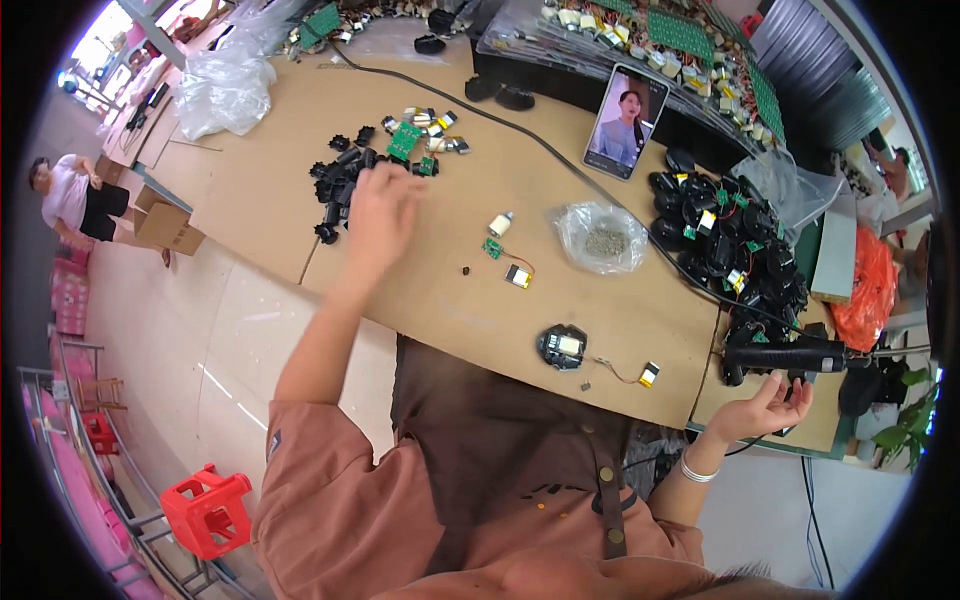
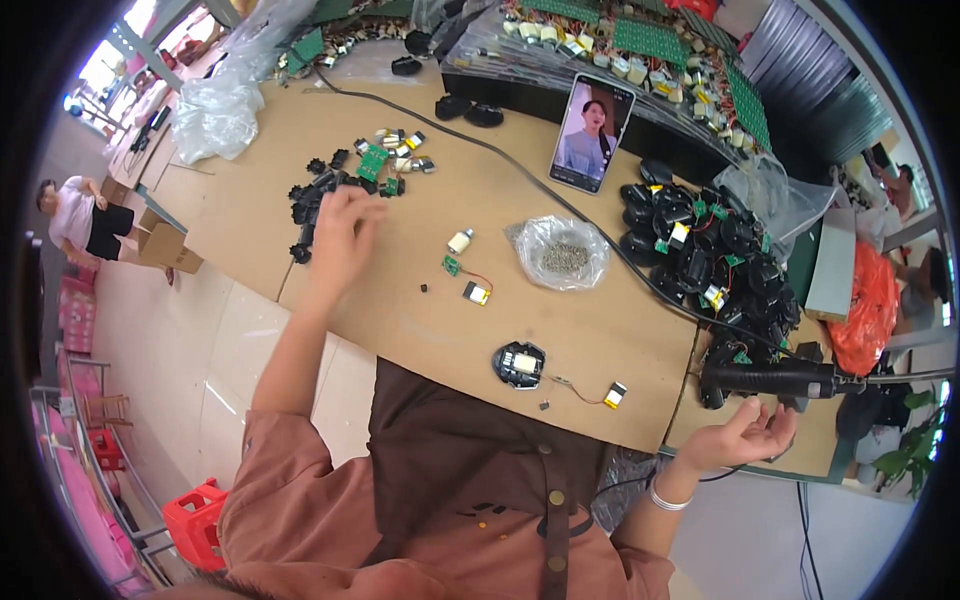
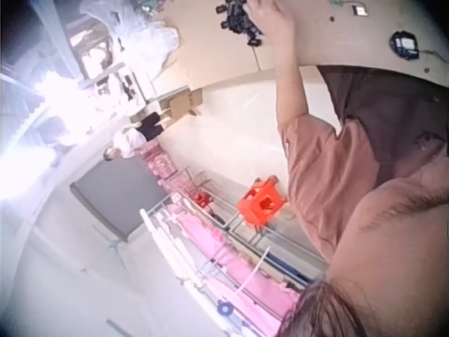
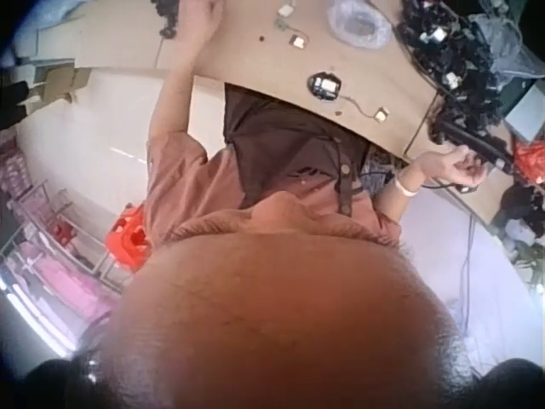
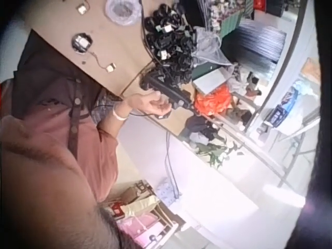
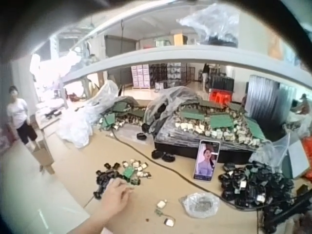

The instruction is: The person assembles electronic components by inserting circuit boards and batteries into plastic housings, then secures them with screws using an electric screwdriver.

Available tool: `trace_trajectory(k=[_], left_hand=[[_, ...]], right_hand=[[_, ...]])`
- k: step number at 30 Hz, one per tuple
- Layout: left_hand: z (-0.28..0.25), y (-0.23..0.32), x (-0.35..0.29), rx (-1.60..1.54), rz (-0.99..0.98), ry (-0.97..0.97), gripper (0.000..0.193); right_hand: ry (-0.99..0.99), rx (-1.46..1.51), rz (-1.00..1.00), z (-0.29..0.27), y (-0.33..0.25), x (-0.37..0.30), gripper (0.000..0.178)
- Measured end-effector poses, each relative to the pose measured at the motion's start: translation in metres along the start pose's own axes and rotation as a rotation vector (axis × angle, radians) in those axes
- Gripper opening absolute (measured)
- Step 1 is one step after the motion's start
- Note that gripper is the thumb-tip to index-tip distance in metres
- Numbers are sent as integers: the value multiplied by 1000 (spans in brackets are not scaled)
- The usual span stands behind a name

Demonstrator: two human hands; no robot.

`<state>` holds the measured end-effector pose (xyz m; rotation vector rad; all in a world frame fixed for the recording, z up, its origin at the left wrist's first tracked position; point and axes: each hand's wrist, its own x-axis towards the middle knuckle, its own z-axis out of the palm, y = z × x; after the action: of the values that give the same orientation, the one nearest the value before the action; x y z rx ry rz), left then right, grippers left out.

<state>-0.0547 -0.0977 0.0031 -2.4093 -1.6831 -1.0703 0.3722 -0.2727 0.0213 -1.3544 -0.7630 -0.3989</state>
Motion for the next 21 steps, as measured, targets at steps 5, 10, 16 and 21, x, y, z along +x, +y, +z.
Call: trace_trajectory(k=[5, 10, 16, 21], left_hand=[[15, -39, 25, 127, -80, -124, 20], [16, -34, 32, 273, -38, -173, 26], [-8, 3, -4, 253, -132, -260, 24], [-23, 52, -43, 220, -271, -287, 27]], right_hand=[[-214, 465, 405, 2, 17, 23, 48], [-271, 501, 482, 3, 26, 30, 50], [-296, 444, 338, -11, 31, 28, 45], [-299, 573, 316, 0, 17, 19, 42]])
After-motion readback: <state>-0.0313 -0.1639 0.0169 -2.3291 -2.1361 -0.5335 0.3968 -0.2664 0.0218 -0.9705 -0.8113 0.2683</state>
